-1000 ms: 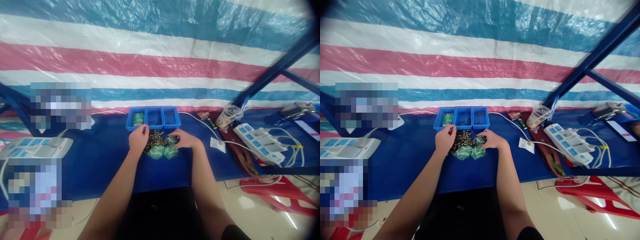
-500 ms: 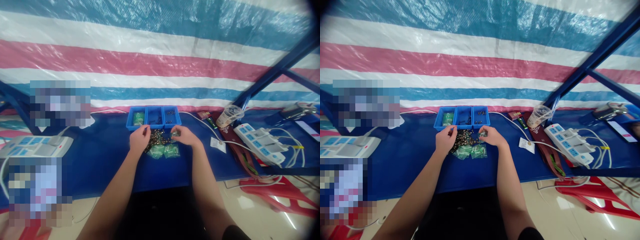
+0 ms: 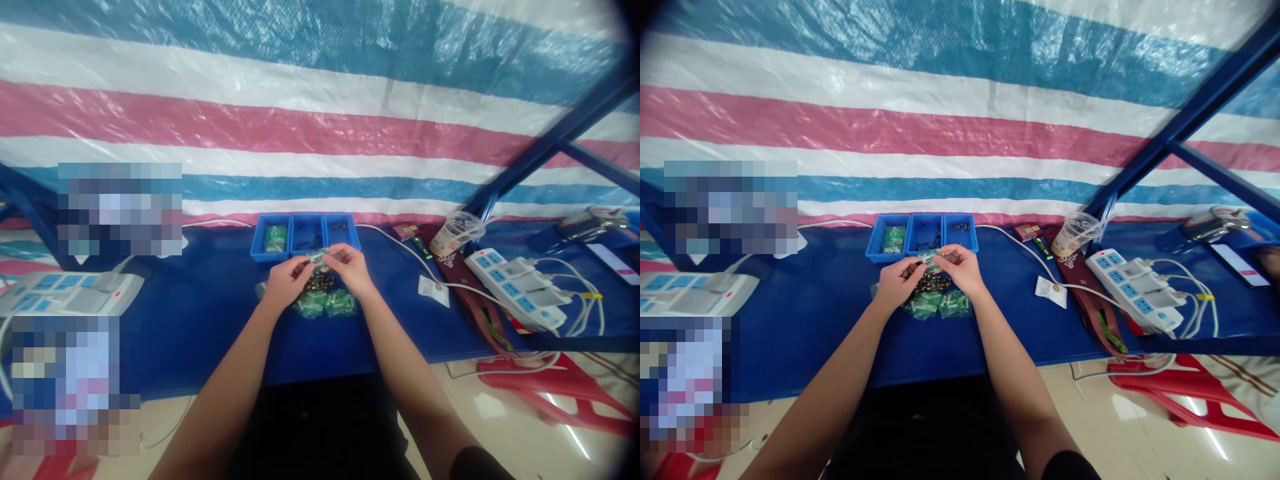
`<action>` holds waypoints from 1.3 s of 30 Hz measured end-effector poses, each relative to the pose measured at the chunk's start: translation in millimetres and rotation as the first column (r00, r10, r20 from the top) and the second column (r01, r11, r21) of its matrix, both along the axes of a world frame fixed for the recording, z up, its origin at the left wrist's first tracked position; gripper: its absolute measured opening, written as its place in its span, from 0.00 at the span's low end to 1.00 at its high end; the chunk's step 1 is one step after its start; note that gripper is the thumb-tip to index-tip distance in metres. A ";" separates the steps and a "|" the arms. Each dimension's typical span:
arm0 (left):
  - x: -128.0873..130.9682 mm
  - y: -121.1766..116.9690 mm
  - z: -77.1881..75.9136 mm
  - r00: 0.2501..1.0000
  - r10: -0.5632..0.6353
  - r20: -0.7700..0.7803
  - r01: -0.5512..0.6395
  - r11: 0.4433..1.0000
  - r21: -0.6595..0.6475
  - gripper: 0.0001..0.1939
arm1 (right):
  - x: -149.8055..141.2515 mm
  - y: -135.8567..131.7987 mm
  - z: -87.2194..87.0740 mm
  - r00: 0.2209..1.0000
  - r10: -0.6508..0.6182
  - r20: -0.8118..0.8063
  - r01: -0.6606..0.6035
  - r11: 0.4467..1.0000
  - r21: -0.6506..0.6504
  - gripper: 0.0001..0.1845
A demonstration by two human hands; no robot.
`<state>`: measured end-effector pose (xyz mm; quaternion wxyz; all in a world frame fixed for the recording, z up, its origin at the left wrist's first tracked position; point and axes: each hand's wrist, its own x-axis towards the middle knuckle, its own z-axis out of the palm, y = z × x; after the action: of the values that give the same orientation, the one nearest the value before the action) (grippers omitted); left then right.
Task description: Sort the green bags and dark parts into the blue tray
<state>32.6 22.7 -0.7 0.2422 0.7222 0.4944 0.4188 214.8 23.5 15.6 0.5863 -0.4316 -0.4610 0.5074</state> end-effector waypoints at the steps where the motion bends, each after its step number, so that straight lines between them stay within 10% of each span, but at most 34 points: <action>1: -0.4 0.1 -0.1 0.999 0.007 0.035 -0.006 1.000 -0.014 0.15 | -0.7 -0.4 0.2 1.000 -0.006 0.000 0.006 1.000 0.006 0.22; 20: 5.0 0.1 7.4 0.890 0.057 0.453 0.041 0.978 -0.203 0.14 | 0.2 1.7 -2.9 0.991 0.130 -0.017 -0.131 0.985 -0.112 0.22; 31: -1.8 -1.2 4.4 0.971 0.106 0.213 -0.101 0.994 -0.031 0.10 | -1.4 -0.6 -4.4 0.997 0.012 0.081 -0.007 0.998 -0.060 0.18; 39: 1.9 -2.5 5.9 0.947 0.056 0.316 -0.025 0.994 -0.102 0.11 | -0.2 2.6 -8.0 0.998 0.059 -0.004 -0.059 0.996 -0.070 0.17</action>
<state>34.5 20.2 5.2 0.3450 0.6223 0.4832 0.5102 214.6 26.1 7.6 0.5561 -0.4377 -0.4547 0.5408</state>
